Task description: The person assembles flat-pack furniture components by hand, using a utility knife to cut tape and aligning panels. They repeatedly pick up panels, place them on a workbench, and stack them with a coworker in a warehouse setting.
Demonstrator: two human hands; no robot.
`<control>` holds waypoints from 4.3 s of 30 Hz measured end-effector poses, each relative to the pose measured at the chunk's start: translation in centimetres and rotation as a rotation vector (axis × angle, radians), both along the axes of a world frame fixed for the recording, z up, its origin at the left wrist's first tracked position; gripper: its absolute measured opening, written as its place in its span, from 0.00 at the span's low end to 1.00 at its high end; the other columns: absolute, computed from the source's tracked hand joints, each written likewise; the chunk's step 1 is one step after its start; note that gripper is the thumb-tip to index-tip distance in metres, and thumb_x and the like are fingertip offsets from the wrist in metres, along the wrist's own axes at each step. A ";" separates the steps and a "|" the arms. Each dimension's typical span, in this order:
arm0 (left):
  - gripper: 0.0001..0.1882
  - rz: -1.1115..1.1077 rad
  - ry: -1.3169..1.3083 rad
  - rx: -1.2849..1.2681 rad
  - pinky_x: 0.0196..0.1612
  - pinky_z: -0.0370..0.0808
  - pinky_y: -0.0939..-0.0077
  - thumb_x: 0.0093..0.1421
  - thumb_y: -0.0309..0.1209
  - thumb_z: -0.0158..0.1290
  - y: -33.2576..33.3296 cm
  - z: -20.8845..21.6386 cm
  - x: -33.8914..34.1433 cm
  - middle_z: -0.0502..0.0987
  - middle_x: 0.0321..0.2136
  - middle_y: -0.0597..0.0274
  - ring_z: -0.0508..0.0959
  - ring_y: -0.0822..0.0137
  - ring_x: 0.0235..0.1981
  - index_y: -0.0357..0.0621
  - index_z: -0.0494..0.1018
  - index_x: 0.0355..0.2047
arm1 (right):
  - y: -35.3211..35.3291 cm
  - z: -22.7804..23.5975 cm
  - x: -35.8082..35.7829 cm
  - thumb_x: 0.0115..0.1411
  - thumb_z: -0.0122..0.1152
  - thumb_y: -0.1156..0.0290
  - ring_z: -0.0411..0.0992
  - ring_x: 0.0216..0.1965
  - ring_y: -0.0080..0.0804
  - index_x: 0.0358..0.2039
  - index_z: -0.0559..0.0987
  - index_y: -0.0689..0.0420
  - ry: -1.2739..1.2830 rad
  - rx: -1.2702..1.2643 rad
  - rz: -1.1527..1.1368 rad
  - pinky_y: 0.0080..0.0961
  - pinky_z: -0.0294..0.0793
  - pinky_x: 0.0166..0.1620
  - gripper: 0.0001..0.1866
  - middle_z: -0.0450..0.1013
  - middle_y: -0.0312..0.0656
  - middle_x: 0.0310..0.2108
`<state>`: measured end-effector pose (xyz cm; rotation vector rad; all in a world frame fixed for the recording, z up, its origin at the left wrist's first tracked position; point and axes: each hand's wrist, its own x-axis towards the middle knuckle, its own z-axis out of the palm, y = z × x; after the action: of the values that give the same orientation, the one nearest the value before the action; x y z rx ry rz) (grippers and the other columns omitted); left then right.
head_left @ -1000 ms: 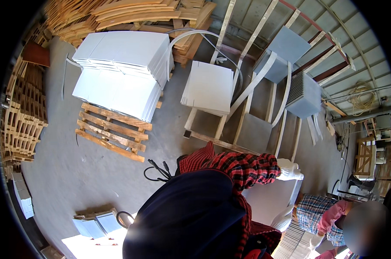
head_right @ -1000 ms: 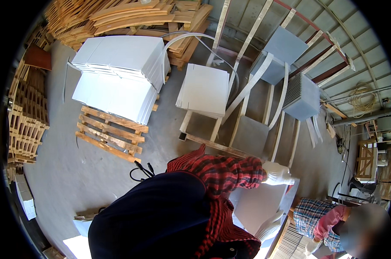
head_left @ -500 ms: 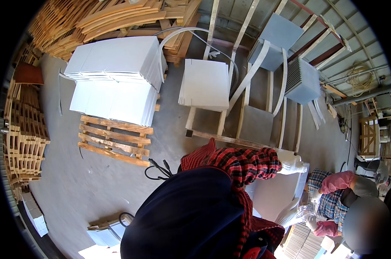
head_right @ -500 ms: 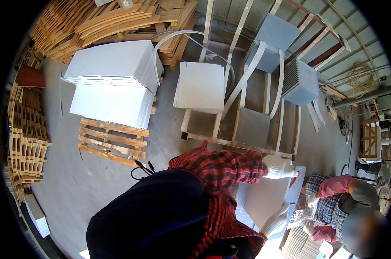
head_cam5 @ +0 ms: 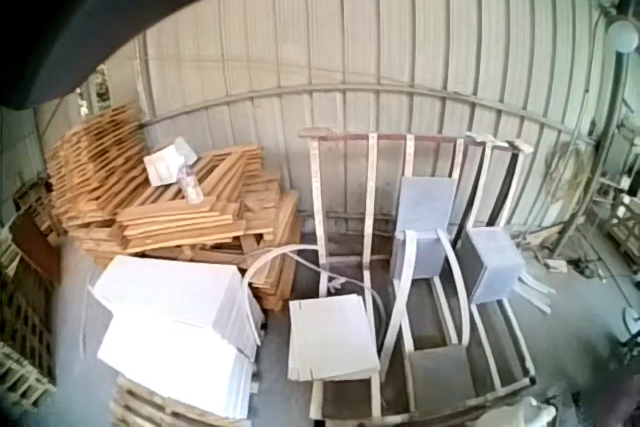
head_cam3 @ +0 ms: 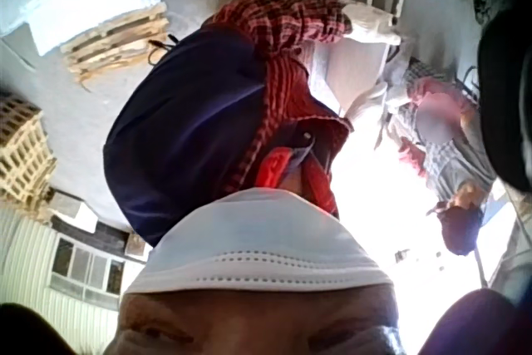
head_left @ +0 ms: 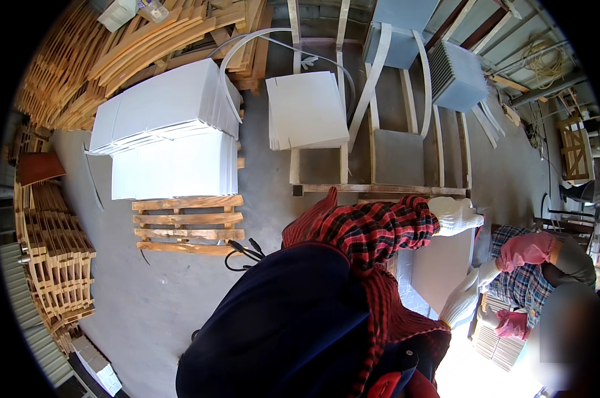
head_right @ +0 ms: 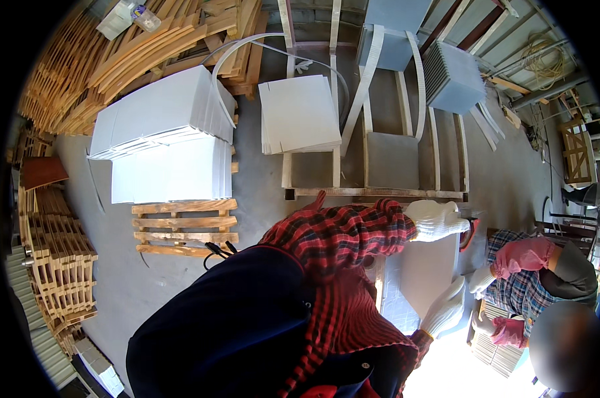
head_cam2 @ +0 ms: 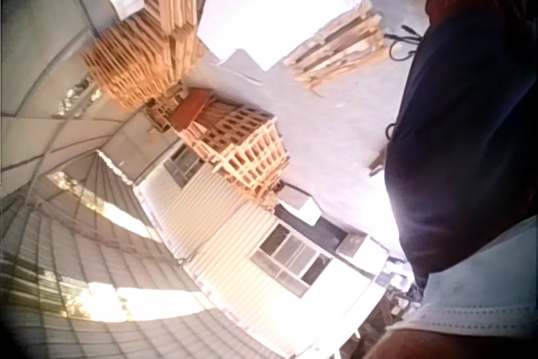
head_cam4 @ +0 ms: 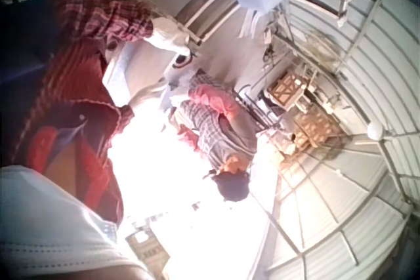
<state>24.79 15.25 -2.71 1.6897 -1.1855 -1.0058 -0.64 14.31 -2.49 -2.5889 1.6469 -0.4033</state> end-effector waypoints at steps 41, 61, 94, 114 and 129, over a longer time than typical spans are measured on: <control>0.26 0.057 -0.365 -0.193 0.33 0.72 0.61 0.51 0.61 0.54 -0.6 -0.6 0.7 0.77 0.25 0.54 0.78 0.56 0.29 0.50 0.81 0.24 | 5.5 -1.0 -5.7 0.72 0.33 0.54 0.64 0.62 0.44 0.62 0.65 0.67 -0.922 0.286 -0.695 0.44 0.63 0.63 0.30 0.65 0.51 0.61; 0.15 0.201 0.520 -0.263 0.39 0.71 0.78 0.64 0.40 0.55 -4.9 -6.2 -3.7 0.78 0.29 0.62 0.75 0.75 0.34 0.38 0.74 0.31 | 3.2 -1.9 -8.2 0.63 0.45 0.84 0.75 0.50 0.38 0.52 0.75 0.66 -0.364 0.011 -0.153 0.32 0.72 0.54 0.18 0.77 0.48 0.48; 0.15 0.251 0.455 -0.357 0.52 0.66 0.73 0.68 0.39 0.45 -5.3 -5.5 -3.8 0.78 0.36 0.60 0.75 0.68 0.40 0.40 0.74 0.34 | 5.5 -16.6 -14.5 0.65 0.41 0.51 0.74 0.47 0.42 0.49 0.76 0.62 -0.775 0.805 -0.493 0.35 0.69 0.53 0.28 0.76 0.50 0.45; 0.18 -0.444 0.338 0.110 0.44 0.77 0.72 0.52 0.22 0.64 -6.6 -14.7 2.2 0.76 0.42 0.58 0.77 0.68 0.41 0.39 0.71 0.42 | 4.8 -20.7 -7.0 0.56 0.53 0.70 0.79 0.37 0.41 0.35 0.82 0.60 -0.737 0.457 -0.728 0.32 0.76 0.40 0.13 0.80 0.51 0.33; 0.32 -0.542 0.116 0.400 0.50 0.73 0.67 0.52 0.44 0.66 -1.1 -12.6 -5.2 0.79 0.42 0.48 0.79 0.56 0.45 0.32 0.70 0.48 | 18.9 -11.5 -10.5 0.47 0.52 0.82 0.73 0.32 0.25 0.35 0.79 0.68 -1.103 0.725 -1.145 0.22 0.73 0.36 0.13 0.78 0.41 0.29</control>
<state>19.61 14.13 -15.28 1.6005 -1.4739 -1.7444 -11.12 33.22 -14.00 -0.4868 1.9377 -0.8099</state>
